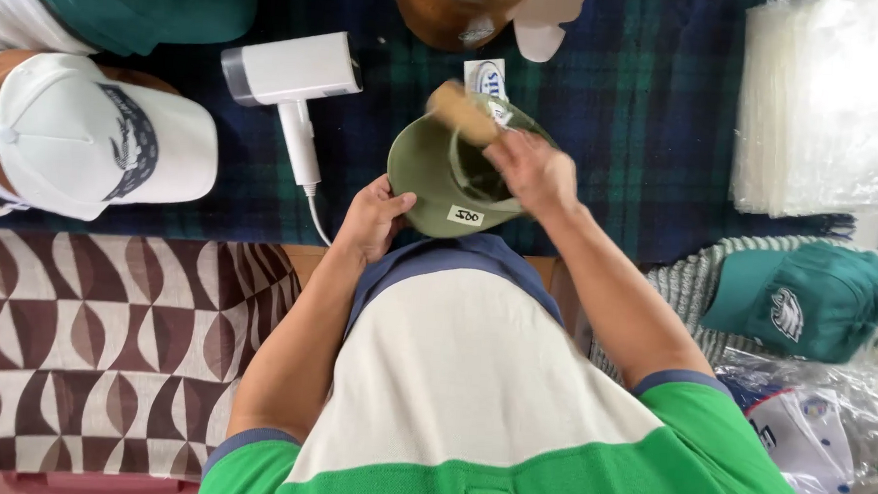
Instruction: The person cleans a green baseball cap using a wooden brush. They first brush the inside of the cap, then insert a white plastic cap form to maintain its shape. After removing the form, they continue to brush the exterior of the cap thoroughly.
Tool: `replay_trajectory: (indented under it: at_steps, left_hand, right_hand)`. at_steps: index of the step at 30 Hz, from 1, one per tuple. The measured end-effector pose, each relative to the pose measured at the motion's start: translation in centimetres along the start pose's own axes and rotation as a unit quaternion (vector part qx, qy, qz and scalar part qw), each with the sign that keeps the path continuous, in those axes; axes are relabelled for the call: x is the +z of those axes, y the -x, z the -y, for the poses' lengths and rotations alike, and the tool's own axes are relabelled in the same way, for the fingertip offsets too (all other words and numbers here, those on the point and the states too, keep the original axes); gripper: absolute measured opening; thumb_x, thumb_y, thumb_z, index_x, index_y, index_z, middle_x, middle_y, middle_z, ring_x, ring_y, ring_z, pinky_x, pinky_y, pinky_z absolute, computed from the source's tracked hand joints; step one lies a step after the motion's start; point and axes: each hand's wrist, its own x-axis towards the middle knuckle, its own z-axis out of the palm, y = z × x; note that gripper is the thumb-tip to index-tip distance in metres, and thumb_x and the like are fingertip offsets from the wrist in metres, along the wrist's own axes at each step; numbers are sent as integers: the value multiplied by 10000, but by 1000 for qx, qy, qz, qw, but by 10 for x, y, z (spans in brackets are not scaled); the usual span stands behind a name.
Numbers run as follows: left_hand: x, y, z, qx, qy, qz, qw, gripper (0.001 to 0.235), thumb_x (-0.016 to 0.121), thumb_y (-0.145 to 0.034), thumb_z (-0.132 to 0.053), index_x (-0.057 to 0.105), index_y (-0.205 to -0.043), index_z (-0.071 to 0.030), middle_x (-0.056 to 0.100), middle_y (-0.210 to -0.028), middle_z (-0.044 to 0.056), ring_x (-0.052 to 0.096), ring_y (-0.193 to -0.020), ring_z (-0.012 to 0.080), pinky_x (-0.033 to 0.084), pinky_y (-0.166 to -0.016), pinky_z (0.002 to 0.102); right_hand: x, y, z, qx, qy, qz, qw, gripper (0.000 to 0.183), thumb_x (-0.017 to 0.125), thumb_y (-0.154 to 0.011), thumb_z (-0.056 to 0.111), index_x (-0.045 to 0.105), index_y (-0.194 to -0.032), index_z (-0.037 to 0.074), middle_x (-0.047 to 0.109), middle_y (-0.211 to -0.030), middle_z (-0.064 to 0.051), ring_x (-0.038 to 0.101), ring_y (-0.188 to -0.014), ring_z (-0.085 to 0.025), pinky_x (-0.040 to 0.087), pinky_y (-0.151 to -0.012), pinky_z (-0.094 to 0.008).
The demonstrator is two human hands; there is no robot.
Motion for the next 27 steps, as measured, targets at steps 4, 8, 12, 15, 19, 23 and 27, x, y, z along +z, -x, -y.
replay_trajectory:
  at_steps: [4, 8, 12, 15, 19, 23, 27]
  left_hand:
    - [2, 4, -10, 11, 30, -2, 1000, 270, 692, -893, 44, 690, -1147, -48, 713, -951, 81, 711, -863, 237, 628, -793, 428]
    - [-6, -3, -1, 15, 43, -3, 999, 257, 665, -884, 86, 681, -1115, -26, 712, -941, 94, 734, -873, 245, 634, -801, 407]
    - [-12, -11, 4, 27, 53, -31, 998, 250, 675, -896, 53, 671, -1136, -17, 734, -949, 112, 744, -843, 246, 637, -784, 407]
    - [1, -7, -4, 24, 52, -31, 998, 207, 663, -891, 70, 682, -1074, -25, 709, -887, 92, 735, -840, 260, 634, -777, 418]
    - [3, -4, -12, 25, 36, -46, 998, 202, 681, -906, 19, 676, -1099, -42, 721, -909, 81, 738, -833, 245, 630, -777, 411]
    - [5, -11, -3, 35, 38, -55, 997, 179, 674, -900, 41, 685, -1062, -35, 715, -883, 79, 734, -817, 245, 630, -769, 410]
    - [5, -12, -4, 31, 4, -44, 999, 204, 673, -918, 5, 672, -1116, -44, 703, -918, 73, 713, -855, 229, 619, -798, 432]
  right_hand:
    - [-23, -2, 14, 5, -13, 3, 1000, 279, 630, -1062, 490, 584, -922, 253, 594, -756, 67, 676, -738, -173, 552, -589, -317]
    - [-16, 3, 10, -31, -167, 47, 984, 260, 701, -963, 459, 623, -919, 215, 651, -753, -2, 701, -776, -243, 573, -613, -383]
    - [3, 12, -17, 26, 2, -20, 999, 300, 644, -1052, 524, 567, -926, 262, 572, -739, 76, 668, -691, -161, 551, -570, -308]
    - [-33, 7, 24, -56, -171, 94, 979, 367, 665, -961, 549, 561, -850, 215, 598, -694, 15, 685, -762, -264, 546, -603, -398]
    - [3, 12, -24, -36, -40, 24, 998, 297, 617, -1060, 459, 571, -891, 219, 619, -752, 6, 683, -737, -206, 556, -594, -337]
    - [-30, 6, 4, 21, -96, 78, 992, 324, 622, -1041, 529, 567, -936, 227, 584, -743, 26, 669, -713, -250, 533, -572, -387]
    - [-5, -1, -11, -24, -82, 42, 995, 300, 582, -1068, 510, 567, -905, 259, 605, -732, 25, 688, -727, -212, 555, -616, -338]
